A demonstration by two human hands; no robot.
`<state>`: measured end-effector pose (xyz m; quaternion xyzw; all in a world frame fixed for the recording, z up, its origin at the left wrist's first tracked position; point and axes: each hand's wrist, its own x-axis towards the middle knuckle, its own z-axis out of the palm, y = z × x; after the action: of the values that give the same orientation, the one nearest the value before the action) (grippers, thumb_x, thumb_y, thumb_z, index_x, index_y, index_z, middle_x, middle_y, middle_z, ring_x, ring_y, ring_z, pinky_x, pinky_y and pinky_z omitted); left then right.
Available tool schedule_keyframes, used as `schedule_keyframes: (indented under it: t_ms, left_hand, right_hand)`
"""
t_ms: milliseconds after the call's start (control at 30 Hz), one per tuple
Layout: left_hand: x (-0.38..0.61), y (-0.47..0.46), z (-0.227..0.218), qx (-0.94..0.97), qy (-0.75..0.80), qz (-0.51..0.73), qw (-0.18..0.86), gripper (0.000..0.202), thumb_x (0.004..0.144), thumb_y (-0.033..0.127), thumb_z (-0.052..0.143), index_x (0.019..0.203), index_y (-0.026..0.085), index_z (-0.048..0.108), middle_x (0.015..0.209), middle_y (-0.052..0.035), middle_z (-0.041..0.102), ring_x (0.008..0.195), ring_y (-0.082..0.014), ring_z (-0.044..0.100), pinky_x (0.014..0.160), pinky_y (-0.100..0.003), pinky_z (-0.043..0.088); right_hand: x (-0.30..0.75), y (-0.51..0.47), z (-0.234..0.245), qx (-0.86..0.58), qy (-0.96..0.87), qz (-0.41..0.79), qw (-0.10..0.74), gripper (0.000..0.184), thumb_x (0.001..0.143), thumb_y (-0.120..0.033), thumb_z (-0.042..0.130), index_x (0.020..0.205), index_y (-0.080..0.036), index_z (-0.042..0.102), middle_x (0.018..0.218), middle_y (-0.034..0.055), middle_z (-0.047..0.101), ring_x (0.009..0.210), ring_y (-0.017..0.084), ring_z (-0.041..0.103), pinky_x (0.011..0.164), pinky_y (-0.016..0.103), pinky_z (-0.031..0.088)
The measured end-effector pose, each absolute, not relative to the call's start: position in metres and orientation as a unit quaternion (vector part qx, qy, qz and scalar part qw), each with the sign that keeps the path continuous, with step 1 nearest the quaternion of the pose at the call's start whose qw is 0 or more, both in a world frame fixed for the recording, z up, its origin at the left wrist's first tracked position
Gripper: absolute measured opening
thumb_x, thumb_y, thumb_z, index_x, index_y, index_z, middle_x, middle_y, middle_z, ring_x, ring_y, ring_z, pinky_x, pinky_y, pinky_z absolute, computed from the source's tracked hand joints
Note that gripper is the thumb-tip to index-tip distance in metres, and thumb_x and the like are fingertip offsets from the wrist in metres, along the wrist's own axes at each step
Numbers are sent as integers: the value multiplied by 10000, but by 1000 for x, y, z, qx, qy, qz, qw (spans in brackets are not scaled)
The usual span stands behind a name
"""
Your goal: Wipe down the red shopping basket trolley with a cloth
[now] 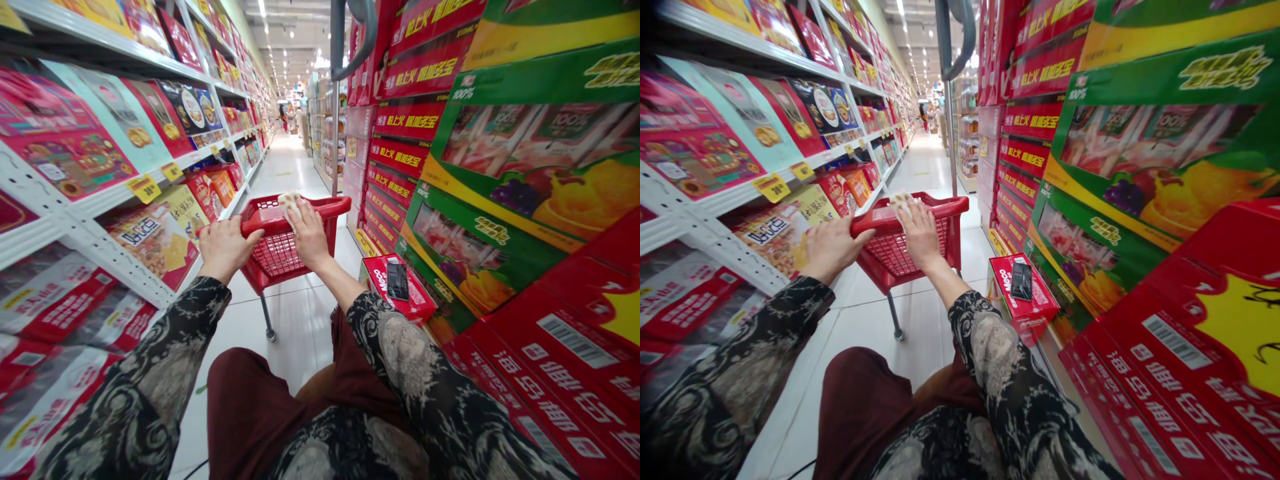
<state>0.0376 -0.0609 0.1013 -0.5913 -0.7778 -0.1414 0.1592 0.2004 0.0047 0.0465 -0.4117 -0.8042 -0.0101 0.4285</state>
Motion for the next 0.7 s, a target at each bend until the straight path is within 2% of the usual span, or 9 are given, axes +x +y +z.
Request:
schedule_keyframes:
  t_ms: [200, 300, 467, 700]
  left_hand:
    - [48, -67, 104, -601, -772, -96, 184, 638, 817, 642, 315, 1087, 155, 626, 1085, -177, 647, 1058, -347, 543, 899, -484, 371]
    - [49, -70, 102, -611, -764, -105, 179, 637, 807, 651, 343, 1109, 170, 630, 1072, -169, 655, 1039, -351, 551, 886, -496, 372]
    - [44, -74, 96, -642, -730, -138, 186, 577, 832, 545, 386, 1235, 169, 559, 1169, -149, 626, 1117, -333, 517, 928, -475, 350]
    - [48, -72, 95, -629, -741, -127, 196, 559, 836, 541, 383, 1170, 146, 596, 1093, -162, 652, 1052, -339, 555, 900, -466, 373]
  right_hand:
    - [228, 27, 36, -463, -725, 24, 509, 625, 784, -25, 368, 1382, -201, 420, 1525, 48, 292, 1436, 240, 183, 1160, 528, 207]
    - [231, 28, 32, -453, -710, 32, 538, 640, 767, -28, 372, 1378, -211, 420, 1520, 39, 300, 1433, 237, 191, 1160, 528, 212]
    - [231, 28, 33, -438, -719, 46, 538, 620, 769, -35, 385, 1364, -207, 429, 1511, 55, 315, 1427, 230, 207, 1159, 530, 209]
    - [211, 11, 42, -386, -755, 45, 528, 595, 776, -27, 406, 1336, -215, 468, 1495, 41, 352, 1436, 217, 182, 1167, 492, 206]
